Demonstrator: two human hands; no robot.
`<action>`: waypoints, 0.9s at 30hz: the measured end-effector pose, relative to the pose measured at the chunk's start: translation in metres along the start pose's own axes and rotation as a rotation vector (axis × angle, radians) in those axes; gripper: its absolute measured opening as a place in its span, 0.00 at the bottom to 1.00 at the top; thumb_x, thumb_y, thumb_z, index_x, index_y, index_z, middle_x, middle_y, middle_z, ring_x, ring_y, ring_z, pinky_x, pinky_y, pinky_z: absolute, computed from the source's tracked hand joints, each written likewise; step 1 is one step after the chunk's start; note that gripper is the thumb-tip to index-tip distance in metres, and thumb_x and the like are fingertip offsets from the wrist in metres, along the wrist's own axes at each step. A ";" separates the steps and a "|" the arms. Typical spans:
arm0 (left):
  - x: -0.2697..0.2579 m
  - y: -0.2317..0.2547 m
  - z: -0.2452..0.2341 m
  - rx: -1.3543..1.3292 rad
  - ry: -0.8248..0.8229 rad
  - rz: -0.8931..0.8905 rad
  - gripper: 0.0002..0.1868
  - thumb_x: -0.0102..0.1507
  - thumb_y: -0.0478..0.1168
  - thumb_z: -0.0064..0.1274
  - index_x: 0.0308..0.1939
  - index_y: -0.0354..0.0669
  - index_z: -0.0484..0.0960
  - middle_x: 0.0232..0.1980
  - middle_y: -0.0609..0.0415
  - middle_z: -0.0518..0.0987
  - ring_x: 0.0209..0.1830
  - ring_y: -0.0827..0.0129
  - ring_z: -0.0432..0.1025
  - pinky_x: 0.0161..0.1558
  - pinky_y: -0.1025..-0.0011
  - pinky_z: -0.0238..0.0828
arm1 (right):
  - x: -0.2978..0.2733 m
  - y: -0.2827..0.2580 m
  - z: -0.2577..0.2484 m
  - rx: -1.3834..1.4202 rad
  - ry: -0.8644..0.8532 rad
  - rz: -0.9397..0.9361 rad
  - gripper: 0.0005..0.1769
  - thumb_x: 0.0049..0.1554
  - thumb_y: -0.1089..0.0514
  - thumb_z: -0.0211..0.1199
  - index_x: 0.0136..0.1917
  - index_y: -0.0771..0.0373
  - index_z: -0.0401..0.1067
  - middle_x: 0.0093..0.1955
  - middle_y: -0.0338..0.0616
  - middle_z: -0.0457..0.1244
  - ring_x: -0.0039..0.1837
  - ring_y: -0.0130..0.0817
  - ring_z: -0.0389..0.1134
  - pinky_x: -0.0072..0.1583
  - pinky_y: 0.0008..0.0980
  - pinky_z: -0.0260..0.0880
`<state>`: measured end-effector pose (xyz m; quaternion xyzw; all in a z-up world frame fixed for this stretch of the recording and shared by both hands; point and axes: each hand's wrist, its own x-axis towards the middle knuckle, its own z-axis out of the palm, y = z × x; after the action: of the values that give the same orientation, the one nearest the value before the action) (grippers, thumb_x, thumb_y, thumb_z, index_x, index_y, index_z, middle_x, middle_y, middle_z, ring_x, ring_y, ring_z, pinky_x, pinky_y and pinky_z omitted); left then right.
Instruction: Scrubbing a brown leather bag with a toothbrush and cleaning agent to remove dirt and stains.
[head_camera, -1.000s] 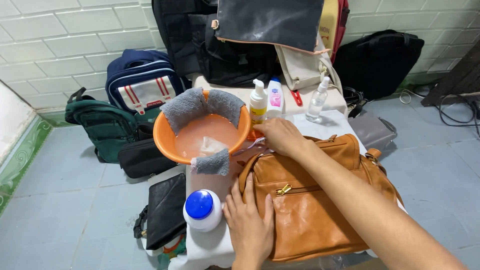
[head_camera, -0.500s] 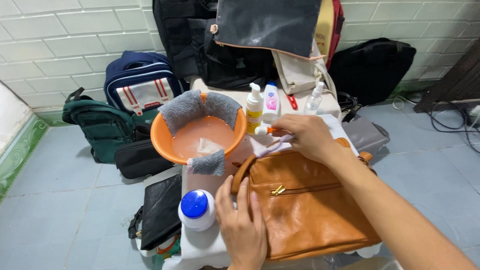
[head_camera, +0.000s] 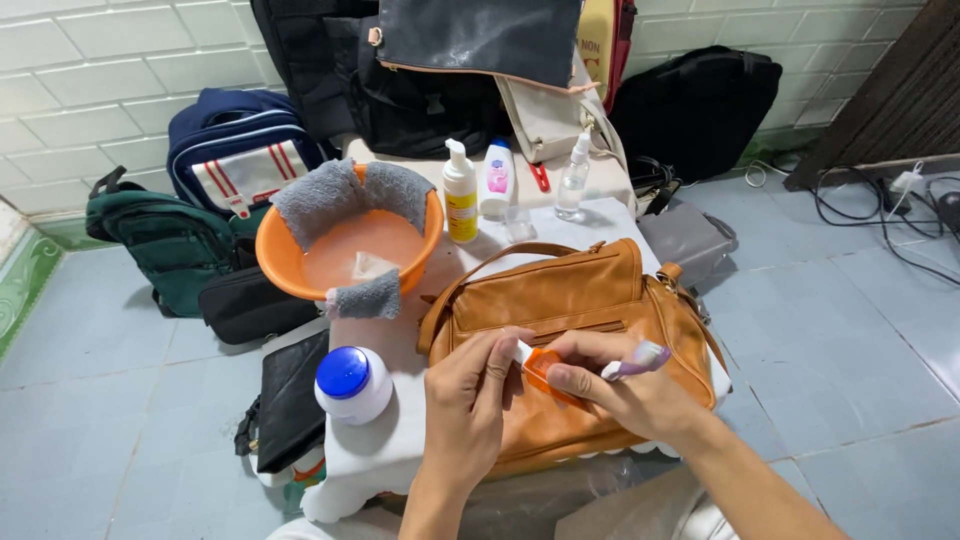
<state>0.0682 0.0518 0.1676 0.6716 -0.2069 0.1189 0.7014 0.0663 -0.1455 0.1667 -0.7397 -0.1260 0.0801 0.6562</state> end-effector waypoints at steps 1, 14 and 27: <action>-0.001 -0.003 0.000 -0.038 0.003 -0.039 0.12 0.70 0.36 0.47 0.42 0.32 0.86 0.26 0.57 0.76 0.21 0.78 0.65 0.22 0.79 0.62 | -0.001 0.001 0.002 0.036 -0.039 -0.012 0.12 0.58 0.58 0.64 0.47 0.71 0.77 0.30 0.40 0.63 0.29 0.24 0.56 0.31 0.22 0.53; -0.022 -0.028 0.011 -0.542 0.051 -0.382 0.27 0.72 0.50 0.41 0.41 0.28 0.86 0.24 0.55 0.71 0.22 0.76 0.62 0.25 0.76 0.61 | -0.023 0.030 0.018 0.285 -0.074 0.018 0.13 0.60 0.57 0.62 0.50 0.71 0.74 0.30 0.39 0.61 0.28 0.22 0.52 0.30 0.23 0.45; -0.044 -0.016 0.007 -0.302 0.071 -0.321 0.12 0.66 0.40 0.53 0.49 0.37 0.81 0.38 0.53 0.81 0.32 0.74 0.71 0.32 0.75 0.71 | -0.039 -0.002 0.001 -0.090 0.261 0.380 0.25 0.57 0.48 0.55 0.65 0.59 0.68 0.45 0.43 0.61 0.29 0.28 0.54 0.30 0.29 0.52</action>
<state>0.0356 0.0486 0.1343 0.5787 -0.0880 -0.0031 0.8108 0.0284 -0.1554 0.1666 -0.7827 0.0978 0.1003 0.6064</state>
